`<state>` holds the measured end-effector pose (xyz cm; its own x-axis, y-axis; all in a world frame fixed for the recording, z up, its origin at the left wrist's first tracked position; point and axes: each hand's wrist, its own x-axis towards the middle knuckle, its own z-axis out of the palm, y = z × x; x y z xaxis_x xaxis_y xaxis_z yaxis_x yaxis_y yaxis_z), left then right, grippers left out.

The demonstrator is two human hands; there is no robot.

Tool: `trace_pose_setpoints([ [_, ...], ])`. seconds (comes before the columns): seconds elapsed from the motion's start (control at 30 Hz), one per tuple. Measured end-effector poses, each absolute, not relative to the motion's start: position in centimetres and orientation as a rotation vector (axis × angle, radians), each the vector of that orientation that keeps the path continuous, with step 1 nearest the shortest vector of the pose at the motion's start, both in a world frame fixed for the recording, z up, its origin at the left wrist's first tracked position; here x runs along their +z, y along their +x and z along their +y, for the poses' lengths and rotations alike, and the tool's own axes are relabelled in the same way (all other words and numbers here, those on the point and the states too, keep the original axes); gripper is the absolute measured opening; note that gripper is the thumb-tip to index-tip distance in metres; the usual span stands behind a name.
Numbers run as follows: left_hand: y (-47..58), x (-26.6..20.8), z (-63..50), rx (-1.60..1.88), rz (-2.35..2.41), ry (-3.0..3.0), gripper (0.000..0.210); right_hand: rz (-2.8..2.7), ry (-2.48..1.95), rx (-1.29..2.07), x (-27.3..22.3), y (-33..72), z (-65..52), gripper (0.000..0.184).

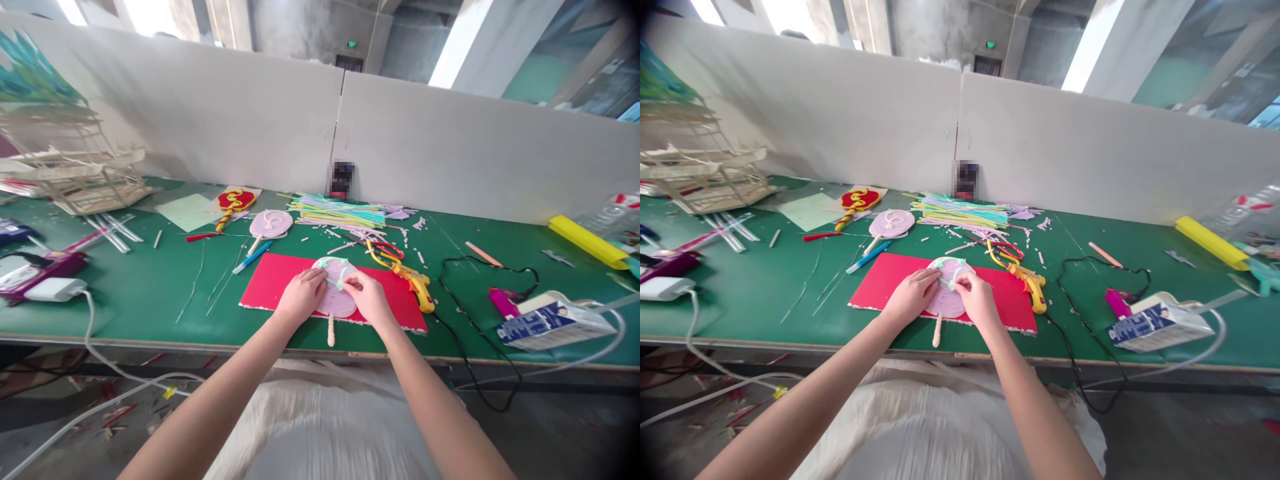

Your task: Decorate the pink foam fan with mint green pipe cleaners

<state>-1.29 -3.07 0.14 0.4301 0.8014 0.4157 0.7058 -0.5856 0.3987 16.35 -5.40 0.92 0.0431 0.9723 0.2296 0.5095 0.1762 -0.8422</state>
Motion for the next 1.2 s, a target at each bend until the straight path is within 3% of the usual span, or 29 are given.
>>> trace_pose_setpoints([
  [0.23,-1.2,0.1,-3.1,0.87,1.343,2.551,0.032,-1.462,-1.381,0.823,0.8,17.1,-4.3,0.018],
  [0.6,-1.2,0.2,-3.0,0.857,1.353,2.555,0.031,-1.532,-1.369,0.793,1.7,17.0,-2.4,0.01],
  [0.87,-1.1,0.8,-3.6,0.627,1.385,2.73,0.046,-1.746,-1.326,0.912,2.6,17.3,-2.7,0.01],
  [1.03,-1.2,1.1,-3.6,0.529,1.367,2.806,0.041,-1.773,-1.334,0.949,2.7,17.2,-3.1,0.011],
  [1.2,-1.2,1.0,-3.5,0.571,1.354,2.766,0.039,-1.753,-1.416,0.678,2.5,17.3,-4.2,0.008],
])
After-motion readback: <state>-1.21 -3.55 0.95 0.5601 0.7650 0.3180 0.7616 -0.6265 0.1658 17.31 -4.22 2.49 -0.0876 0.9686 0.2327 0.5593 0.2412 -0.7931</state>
